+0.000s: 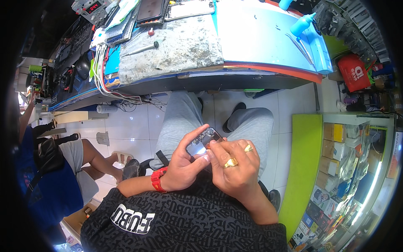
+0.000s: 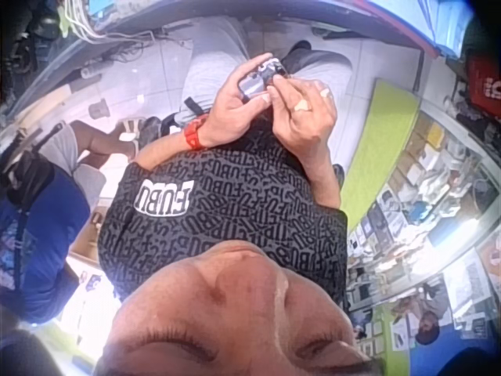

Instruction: The person applies adhesive to the edges of a phone screen and uses a thin tool to clear debris from the frame.

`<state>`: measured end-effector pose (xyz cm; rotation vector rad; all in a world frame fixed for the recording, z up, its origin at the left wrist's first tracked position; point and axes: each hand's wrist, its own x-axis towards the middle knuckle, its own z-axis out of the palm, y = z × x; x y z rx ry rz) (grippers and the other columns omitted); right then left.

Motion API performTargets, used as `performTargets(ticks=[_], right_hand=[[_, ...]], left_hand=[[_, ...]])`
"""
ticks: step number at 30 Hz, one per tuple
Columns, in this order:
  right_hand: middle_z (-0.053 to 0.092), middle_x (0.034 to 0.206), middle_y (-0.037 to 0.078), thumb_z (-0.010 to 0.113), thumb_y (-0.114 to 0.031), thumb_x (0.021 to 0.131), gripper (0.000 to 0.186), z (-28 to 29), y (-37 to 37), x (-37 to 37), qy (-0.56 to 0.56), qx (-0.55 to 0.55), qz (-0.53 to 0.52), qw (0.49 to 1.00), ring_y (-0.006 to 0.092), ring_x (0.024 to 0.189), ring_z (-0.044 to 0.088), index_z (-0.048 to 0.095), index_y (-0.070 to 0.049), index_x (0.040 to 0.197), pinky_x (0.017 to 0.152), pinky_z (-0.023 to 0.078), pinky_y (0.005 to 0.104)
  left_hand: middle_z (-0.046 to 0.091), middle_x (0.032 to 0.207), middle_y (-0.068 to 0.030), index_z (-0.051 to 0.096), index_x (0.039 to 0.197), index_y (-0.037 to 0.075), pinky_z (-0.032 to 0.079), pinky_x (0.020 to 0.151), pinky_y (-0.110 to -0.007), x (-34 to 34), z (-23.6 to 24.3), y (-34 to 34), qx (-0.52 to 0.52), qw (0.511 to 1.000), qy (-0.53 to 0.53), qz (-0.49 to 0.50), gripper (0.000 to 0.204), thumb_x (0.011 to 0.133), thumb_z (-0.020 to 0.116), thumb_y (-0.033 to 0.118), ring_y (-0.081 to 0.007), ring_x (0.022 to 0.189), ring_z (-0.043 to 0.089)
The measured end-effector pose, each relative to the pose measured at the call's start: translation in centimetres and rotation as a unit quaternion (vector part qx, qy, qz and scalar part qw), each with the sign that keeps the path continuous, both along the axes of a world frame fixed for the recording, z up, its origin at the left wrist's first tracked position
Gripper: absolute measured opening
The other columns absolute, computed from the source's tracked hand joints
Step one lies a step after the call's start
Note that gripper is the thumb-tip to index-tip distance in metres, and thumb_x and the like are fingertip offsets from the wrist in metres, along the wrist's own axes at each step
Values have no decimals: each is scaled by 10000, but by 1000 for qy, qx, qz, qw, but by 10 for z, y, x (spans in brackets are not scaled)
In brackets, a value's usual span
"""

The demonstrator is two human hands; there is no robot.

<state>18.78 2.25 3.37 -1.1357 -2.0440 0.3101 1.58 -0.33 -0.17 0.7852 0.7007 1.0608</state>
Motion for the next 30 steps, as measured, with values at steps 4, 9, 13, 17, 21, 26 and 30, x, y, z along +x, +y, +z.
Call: performTargets(ticks=[4, 9, 13, 17, 21, 26, 30], right_hand=[[721, 926, 79, 830, 3, 805, 304, 7, -4, 2, -26, -22, -14, 999, 251, 765, 666, 769, -16, 1103, 719, 530, 395], [735, 939, 97, 815, 18, 844, 252, 19, -1, 21, 6, -54, -28, 998, 272, 797, 691, 754, -19, 1086, 748, 542, 402], [741, 964, 152, 795, 13, 900, 180, 17, 66, 50, 77, -24, -109, 991, 330, 872, 721, 721, -4, 1063, 788, 552, 422], [740, 992, 170, 758, -53, 938, 117, 4, 172, 67, 20, 45, -196, 979, 365, 923, 701, 706, 12, 1020, 852, 546, 448], [760, 1001, 172, 780, -78, 917, 139, -25, 242, 72, -89, 79, -199, 973, 364, 981, 700, 741, 4, 1022, 915, 536, 454], [758, 1088, 174, 820, -87, 879, 199, -37, 255, 89, -53, 139, -214, 965, 368, 1090, 674, 751, -14, 1051, 1008, 506, 476], [712, 1138, 183, 869, -315, 930, 500, -15, 293, 153, 18, 184, -402, 897, 300, 990, 685, 680, 36, 1232, 904, 549, 432]], left_hand=[[537, 1533, -168, 267, 1661, 40, 522, 1136, -341, -1, 2, 1, -56, 998, -23, 2, 646, 1086, 546, -55, -213, 1406, 571], [590, 1486, -189, 359, 1512, 8, 509, 1135, -382, -11, -11, 10, -72, 997, -10, 32, 485, 1083, 584, -7, -222, 1350, 617], [683, 1355, -194, 437, 1425, -14, 529, 1101, -395, -27, -6, 29, -73, 996, 13, 43, 406, 1066, 626, 14, -230, 1277, 662], [712, 1278, -136, 543, 1332, -35, 559, 1038, -351, -30, 1, 51, -63, 997, 22, 47, 302, 1052, 651, 2, -165, 1174, 684], [700, 1259, -99, 582, 1271, -48, 565, 995, -310, -31, 8, 71, -48, 996, 28, 72, 233, 1055, 657, -7, -117, 1103, 679], [678, 1271, -98, 556, 1305, -55, 553, 984, -294, -29, 7, 100, 16, 986, 97, 136, 256, 1064, 637, -20, -101, 1108, 654], [680, 1216, -86, 529, 1333, -54, 546, 919, -266, -21, 7, 129, -12, 991, 72, 116, 268, 1086, 617, 1, -84, 1057, 650]])
